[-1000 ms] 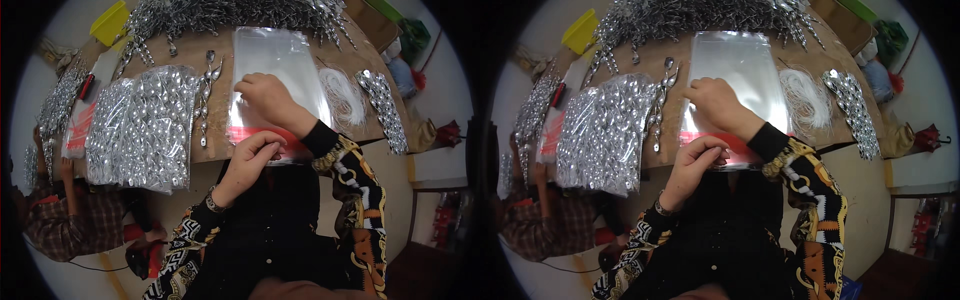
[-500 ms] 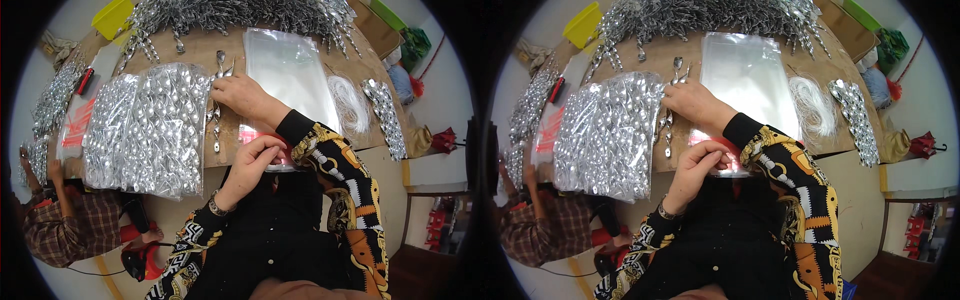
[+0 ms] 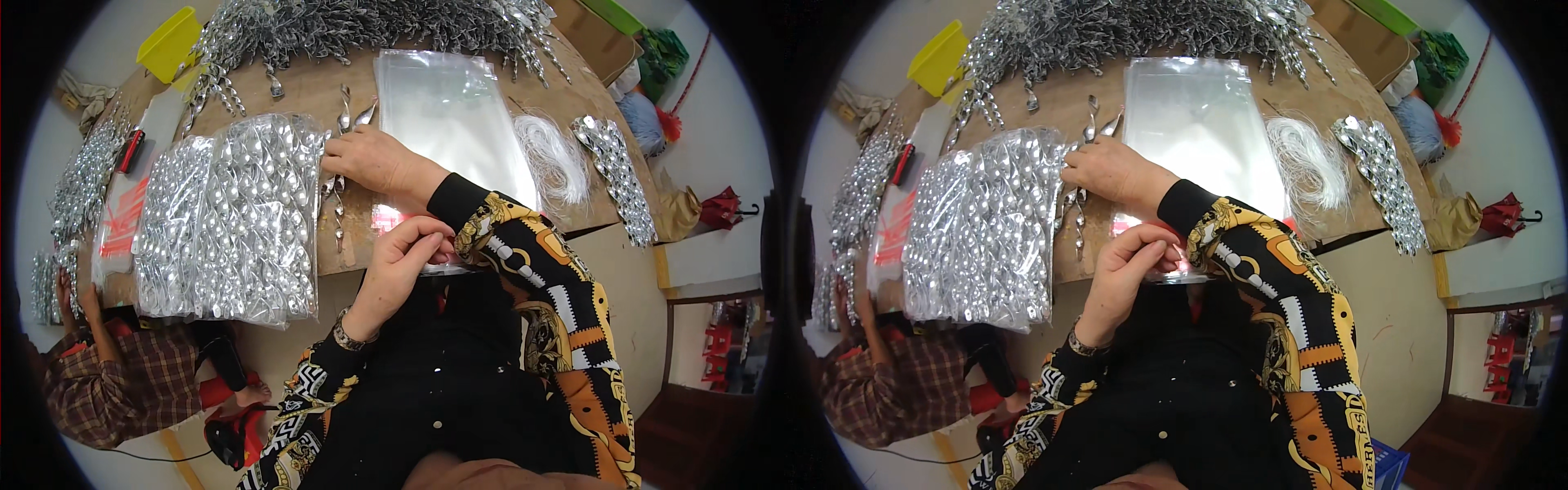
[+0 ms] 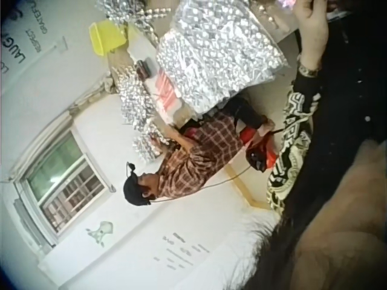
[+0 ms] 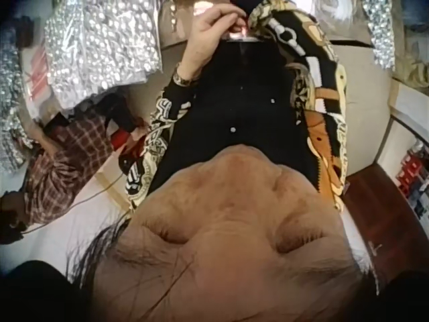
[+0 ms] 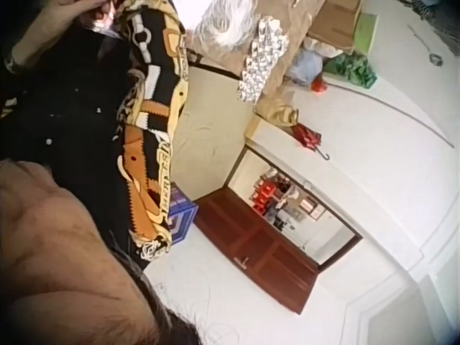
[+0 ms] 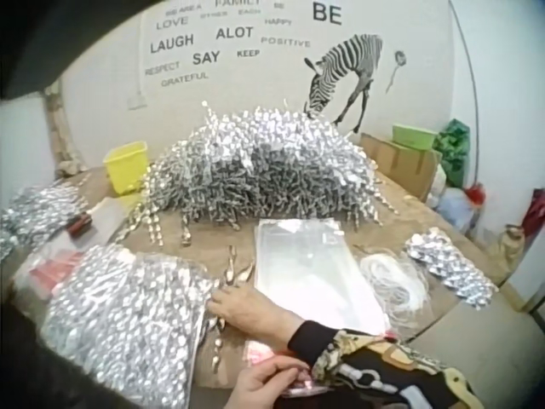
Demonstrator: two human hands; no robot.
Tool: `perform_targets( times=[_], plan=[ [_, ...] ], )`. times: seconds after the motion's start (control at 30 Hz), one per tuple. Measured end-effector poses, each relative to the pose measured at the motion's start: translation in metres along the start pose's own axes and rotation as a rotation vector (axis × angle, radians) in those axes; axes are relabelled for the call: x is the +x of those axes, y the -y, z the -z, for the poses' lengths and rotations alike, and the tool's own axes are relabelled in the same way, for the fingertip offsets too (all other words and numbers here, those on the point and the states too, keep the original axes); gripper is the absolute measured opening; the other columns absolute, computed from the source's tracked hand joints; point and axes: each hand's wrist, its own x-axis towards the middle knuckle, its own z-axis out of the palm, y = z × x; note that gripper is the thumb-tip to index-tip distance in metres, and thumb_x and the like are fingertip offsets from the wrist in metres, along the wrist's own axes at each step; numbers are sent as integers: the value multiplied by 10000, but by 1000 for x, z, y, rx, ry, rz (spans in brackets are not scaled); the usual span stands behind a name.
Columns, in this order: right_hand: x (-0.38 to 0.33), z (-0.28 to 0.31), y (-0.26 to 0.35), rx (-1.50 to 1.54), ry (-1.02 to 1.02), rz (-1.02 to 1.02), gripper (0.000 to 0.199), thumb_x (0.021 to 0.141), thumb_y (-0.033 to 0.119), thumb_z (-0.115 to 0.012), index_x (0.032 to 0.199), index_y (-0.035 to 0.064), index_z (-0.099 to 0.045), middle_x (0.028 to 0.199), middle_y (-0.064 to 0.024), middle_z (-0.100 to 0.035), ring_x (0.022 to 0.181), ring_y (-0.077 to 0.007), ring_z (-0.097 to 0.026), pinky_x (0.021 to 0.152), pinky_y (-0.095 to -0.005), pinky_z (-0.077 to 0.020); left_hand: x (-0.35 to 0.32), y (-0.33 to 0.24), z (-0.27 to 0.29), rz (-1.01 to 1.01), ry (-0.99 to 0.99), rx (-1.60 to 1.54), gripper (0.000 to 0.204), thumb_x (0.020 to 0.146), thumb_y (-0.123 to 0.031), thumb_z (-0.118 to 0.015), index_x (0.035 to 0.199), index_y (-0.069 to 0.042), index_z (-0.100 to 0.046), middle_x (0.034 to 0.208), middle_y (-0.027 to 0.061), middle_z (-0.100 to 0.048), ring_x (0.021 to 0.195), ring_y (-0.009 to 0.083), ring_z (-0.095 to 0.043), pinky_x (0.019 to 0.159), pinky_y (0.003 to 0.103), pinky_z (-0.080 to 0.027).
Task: The person is packaging silver tinsel garlands and wire into clear plastic bags.
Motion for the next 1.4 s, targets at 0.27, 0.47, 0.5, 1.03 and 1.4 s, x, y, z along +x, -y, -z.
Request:
perform_targets(
  times=[0.27, 0.47, 0.5, 1.03, 1.4],
  plan=[
    [-14, 20, -5, 0, -94, 110, 64, 817, 165, -516, 866, 164, -557, 862, 15, -576, 847, -146, -605, 741, -302, -451, -1, -5, -7, 26, -28, 18, 166, 951, -67, -490, 1046, 12, -601, 889, 26, -623, 811, 75, -587, 743, 209, -482],
    [-30, 36, -14, 2, -115, 89, 136, 763, 126, -547, 898, 129, -559, 961, 3, -604, 849, -153, -594, 809, -295, -446, -3, -1, -6, 40, -20, 38, 165, 951, -69, -492, 1044, 10, -603, 893, 30, -631, 818, 76, -593, 747, 213, -485],
    [-35, 41, -16, 2, -114, 88, 136, 763, 126, -547, 898, 129, -559, 961, 3, -604, 849, -153, -594, 809, -295, -446, -3, 1, -5, 37, -19, 21, 164, 952, -71, -493, 1042, 9, -605, 893, 31, -633, 820, 76, -595, 748, 214, -487],
    [-106, 84, -37, -7, -95, -18, 213, 744, 107, -620, 957, 107, -615, 931, -31, -601, 851, -198, -602, 780, -318, -486, -1, -1, -3, 51, -74, 69, 178, 953, -84, -494, 1072, -8, -603, 906, 31, -637, 799, 78, -597, 734, 207, -488],
    [-129, 113, -31, -69, -131, -137, 217, 735, 81, -617, 951, 83, -628, 923, -47, -611, 854, -215, -615, 758, -320, -504, -4, -7, -6, 74, -3, -175, 201, 945, -67, -495, 1113, 15, -570, 908, 72, -639, 787, 108, -609, 720, 236, -502]
  ],
)
